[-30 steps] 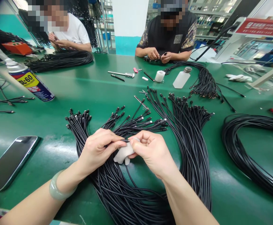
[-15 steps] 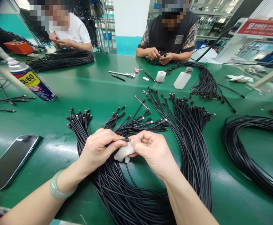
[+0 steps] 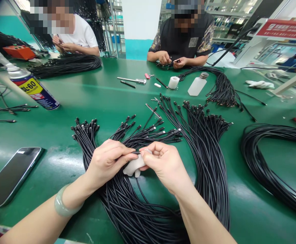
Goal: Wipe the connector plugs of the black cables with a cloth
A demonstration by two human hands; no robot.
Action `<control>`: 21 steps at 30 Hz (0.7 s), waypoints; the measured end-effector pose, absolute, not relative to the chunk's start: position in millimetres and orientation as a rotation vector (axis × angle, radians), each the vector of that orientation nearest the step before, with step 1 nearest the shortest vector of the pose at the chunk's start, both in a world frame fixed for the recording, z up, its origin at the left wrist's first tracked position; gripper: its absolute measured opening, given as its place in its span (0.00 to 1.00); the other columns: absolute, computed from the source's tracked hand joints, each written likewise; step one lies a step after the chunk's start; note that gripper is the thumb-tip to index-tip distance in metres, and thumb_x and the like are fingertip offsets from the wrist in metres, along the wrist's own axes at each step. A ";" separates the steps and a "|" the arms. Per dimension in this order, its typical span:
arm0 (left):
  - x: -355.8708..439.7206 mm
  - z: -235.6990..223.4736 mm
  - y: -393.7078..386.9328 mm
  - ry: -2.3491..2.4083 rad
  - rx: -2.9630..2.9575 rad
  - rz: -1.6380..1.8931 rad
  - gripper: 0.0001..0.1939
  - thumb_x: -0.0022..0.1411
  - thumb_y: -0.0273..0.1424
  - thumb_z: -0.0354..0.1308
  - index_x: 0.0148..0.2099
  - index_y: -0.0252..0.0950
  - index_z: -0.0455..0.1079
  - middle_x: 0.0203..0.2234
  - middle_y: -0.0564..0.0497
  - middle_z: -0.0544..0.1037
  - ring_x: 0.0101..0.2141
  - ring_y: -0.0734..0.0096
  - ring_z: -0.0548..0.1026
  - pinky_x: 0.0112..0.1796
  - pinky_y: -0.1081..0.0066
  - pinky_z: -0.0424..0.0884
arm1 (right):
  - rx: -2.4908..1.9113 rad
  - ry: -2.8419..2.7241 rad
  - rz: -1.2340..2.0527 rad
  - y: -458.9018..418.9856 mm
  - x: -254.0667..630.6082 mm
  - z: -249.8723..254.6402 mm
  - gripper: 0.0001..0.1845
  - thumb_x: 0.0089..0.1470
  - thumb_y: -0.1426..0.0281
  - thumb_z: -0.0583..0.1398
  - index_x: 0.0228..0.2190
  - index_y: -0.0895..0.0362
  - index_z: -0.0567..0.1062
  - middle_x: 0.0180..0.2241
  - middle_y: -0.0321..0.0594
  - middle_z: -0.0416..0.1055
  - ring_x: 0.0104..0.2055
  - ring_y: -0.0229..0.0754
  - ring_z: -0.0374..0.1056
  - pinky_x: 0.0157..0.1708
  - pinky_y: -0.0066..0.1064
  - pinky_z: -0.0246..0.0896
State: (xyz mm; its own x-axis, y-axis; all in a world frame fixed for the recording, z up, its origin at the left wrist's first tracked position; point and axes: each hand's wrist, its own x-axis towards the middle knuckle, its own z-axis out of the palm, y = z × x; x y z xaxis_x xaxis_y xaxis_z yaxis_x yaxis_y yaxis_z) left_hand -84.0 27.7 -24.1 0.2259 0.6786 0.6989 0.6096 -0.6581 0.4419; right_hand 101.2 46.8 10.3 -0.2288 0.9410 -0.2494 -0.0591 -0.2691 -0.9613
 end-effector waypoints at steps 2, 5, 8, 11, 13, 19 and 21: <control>-84.2 -24.6 28.0 1.258 2.414 1.433 0.06 0.65 0.32 0.63 0.37 0.34 0.75 0.28 0.52 0.82 0.28 0.73 0.79 0.35 0.69 0.68 | -1.215 -1.166 1.620 46.9 101.3 10.2 0.08 0.39 0.71 0.72 0.22 0.59 0.78 0.21 0.35 0.75 0.21 0.36 0.72 0.22 0.24 0.72; -84.7 -25.4 28.3 1.261 2.414 1.428 0.06 0.65 0.33 0.63 0.37 0.34 0.75 0.28 0.52 0.82 0.28 0.73 0.78 0.35 0.70 0.68 | -1.208 -1.165 1.628 47.6 101.6 9.6 0.08 0.39 0.71 0.72 0.23 0.59 0.79 0.21 0.34 0.75 0.21 0.36 0.72 0.22 0.23 0.72; -84.8 -26.0 28.4 1.258 2.407 1.436 0.07 0.66 0.33 0.62 0.38 0.34 0.75 0.28 0.52 0.82 0.29 0.73 0.78 0.35 0.70 0.68 | -1.189 -1.163 1.638 48.5 101.9 8.1 0.08 0.39 0.71 0.72 0.22 0.59 0.79 0.22 0.35 0.76 0.22 0.36 0.73 0.22 0.23 0.72; -84.3 -25.9 28.4 1.251 2.404 1.439 0.07 0.65 0.32 0.63 0.37 0.33 0.76 0.28 0.52 0.82 0.28 0.73 0.78 0.35 0.70 0.68 | -1.183 -1.170 1.643 49.2 102.4 6.2 0.07 0.40 0.72 0.72 0.22 0.59 0.79 0.23 0.35 0.76 0.22 0.36 0.73 0.23 0.22 0.73; -84.0 -25.6 28.4 1.248 2.401 1.437 0.07 0.64 0.32 0.64 0.37 0.33 0.76 0.28 0.52 0.81 0.28 0.73 0.78 0.35 0.70 0.68 | -1.185 -1.173 1.643 49.1 103.1 5.4 0.07 0.41 0.72 0.71 0.23 0.59 0.79 0.22 0.35 0.76 0.22 0.36 0.73 0.23 0.22 0.73; -83.9 -26.7 28.8 1.246 2.408 1.437 0.06 0.65 0.32 0.63 0.37 0.33 0.76 0.27 0.52 0.82 0.28 0.73 0.78 0.35 0.70 0.68 | -1.179 -1.176 1.654 47.9 104.3 6.1 0.08 0.42 0.71 0.72 0.22 0.59 0.78 0.23 0.36 0.76 0.23 0.36 0.72 0.23 0.23 0.73; -83.6 -27.2 28.6 1.240 2.395 1.434 0.06 0.64 0.32 0.64 0.37 0.33 0.76 0.28 0.52 0.82 0.29 0.73 0.79 0.35 0.70 0.68 | -1.192 -1.174 1.640 48.3 104.0 6.3 0.09 0.40 0.71 0.72 0.21 0.59 0.78 0.23 0.35 0.76 0.22 0.35 0.72 0.22 0.22 0.72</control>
